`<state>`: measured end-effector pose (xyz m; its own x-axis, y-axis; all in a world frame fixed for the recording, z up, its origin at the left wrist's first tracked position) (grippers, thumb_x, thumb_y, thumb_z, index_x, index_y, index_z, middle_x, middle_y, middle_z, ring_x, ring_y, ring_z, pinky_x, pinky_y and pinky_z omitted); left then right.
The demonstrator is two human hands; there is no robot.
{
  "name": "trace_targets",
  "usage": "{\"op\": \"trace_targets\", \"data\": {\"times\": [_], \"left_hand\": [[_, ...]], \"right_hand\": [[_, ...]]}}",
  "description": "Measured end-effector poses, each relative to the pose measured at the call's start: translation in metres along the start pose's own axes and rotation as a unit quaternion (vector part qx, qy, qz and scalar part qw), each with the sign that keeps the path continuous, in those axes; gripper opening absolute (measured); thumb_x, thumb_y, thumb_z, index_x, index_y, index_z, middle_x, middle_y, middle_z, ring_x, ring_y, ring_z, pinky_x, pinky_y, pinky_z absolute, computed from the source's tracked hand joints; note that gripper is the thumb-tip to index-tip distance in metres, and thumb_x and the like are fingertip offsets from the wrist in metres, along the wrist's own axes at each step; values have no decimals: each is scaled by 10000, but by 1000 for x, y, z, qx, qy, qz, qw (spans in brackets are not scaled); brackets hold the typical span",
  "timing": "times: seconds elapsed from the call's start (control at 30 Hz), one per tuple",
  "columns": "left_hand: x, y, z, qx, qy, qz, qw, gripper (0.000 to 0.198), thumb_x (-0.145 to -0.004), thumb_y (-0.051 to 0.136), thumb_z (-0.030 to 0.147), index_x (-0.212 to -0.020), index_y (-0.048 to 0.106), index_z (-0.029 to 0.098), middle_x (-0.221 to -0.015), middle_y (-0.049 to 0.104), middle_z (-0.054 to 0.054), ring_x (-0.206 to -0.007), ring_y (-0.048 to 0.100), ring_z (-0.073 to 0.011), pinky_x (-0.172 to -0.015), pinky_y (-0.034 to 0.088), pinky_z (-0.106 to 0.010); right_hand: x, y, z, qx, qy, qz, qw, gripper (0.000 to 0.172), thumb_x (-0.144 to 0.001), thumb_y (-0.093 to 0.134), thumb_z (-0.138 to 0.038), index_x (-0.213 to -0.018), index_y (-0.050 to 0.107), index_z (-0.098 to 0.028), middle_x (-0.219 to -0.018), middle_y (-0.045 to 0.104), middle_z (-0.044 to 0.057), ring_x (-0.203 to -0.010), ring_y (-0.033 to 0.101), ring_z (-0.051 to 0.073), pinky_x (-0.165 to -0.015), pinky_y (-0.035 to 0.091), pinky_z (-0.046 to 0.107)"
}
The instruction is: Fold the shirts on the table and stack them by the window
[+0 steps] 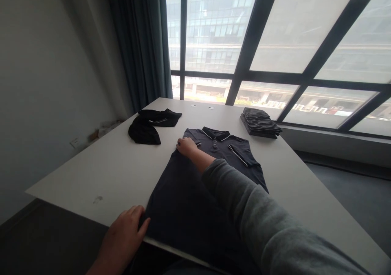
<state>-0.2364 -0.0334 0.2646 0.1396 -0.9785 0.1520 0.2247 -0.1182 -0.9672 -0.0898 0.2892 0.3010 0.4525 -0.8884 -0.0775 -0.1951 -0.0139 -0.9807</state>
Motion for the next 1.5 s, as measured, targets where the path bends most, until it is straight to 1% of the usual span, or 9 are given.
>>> {"op": "trace_targets", "data": {"times": [0.3, 0.53, 0.67, 0.77, 0.97, 1.13, 1.3, 1.4, 1.5], "left_hand": [[10, -13, 8, 175, 40, 64, 982, 214, -996, 423, 375, -925, 584, 253, -891, 721, -35, -790, 706, -219, -731, 511, -325], [15, -40, 27, 245, 146, 177, 942, 83, -950, 550, 333, -917, 601, 276, -1043, 790, -38, -884, 774, -209, -767, 615, -286], [21, -48, 55, 232, 238, 204, 921, 74, -940, 543, 221, -938, 585, 282, -1164, 795, -41, -1021, 785, -202, -860, 622, -275], [25, -50, 86, 216, 310, 192, 906, 174, -893, 523, 125, -967, 570, 275, -1223, 784, -46, -1093, 764, -196, -940, 597, -279], [27, -15, 150, 169, 441, 44, 880, 232, -811, 629, 87, -967, 598, 255, -1217, 781, -11, -1053, 744, -198, -956, 550, -280], [31, 5, 169, 132, 499, -23, 856, 120, -937, 665, 211, -1044, 658, 265, -1237, 779, 0, -1103, 740, -182, -990, 543, -248], [10, 8, 159, 115, 445, 44, 887, 328, -963, 605, 212, -1274, 690, 275, -1395, 724, -33, -1269, 688, -220, -1120, 534, -313], [-2, 31, 150, 36, 437, 84, 895, 657, -910, 659, 207, -1550, 534, 286, -1627, 534, -59, -1476, 531, -297, -1197, 494, -425], [-7, 56, 143, -8, 445, 82, 892, 770, -934, 654, 223, -1656, 391, 275, -1707, 393, -70, -1544, 440, -309, -1222, 462, -445]], "right_hand": [[-32, 23, 8, -4, 81, -52, 995, 406, -999, 518, -211, -1352, 691, -109, -1314, 726, 232, -1183, 718, 297, -928, 560, 349], [-38, 11, 24, -17, 71, -38, 997, 395, -973, 534, -207, -1295, 751, -137, -1283, 750, 202, -1193, 714, 296, -954, 550, 346], [-25, -9, 52, -20, 78, -9, 997, 403, -1003, 481, -228, -1174, 803, -58, -1244, 759, 234, -1173, 715, 305, -968, 525, 340], [-2, -24, 83, -20, 91, 19, 995, 428, -1023, 445, -245, -1167, 821, -98, -1196, 785, 195, -1127, 728, 285, -958, 512, 321], [55, -24, 146, -9, 136, 40, 990, 365, -1006, 508, -243, -1140, 839, -168, -1153, 804, 139, -1100, 737, 275, -956, 499, 300], [75, -11, 159, -11, 122, 49, 991, 383, -973, 588, -297, -1279, 795, -197, -1321, 730, 138, -1223, 661, 272, -1102, 439, 328], [84, 0, 157, -17, 127, 79, 989, 438, -996, 547, -335, -1365, 738, -197, -1588, 520, 154, -1391, 520, 311, -1152, 411, 395], [87, 4, 158, -20, 122, 94, 988, 464, -1010, 507, -331, -1407, 706, -195, -1663, 437, 133, -1471, 449, 309, -1176, 400, 404], [83, 8, 162, -19, 107, 79, 991, 485, -1012, 481, -299, -1434, 689, -178, -1637, 484, 129, -1479, 455, 284, -1192, 395, 381]]}}
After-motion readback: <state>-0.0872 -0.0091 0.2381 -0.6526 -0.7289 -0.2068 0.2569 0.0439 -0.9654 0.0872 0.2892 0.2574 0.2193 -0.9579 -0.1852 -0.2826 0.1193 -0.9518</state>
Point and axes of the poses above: each hand's wrist, its own x-axis away from the middle knuckle, its own y-axis out of the palm, z = x × y, the point moved 9 cm from there along -x, towards the middle knuckle
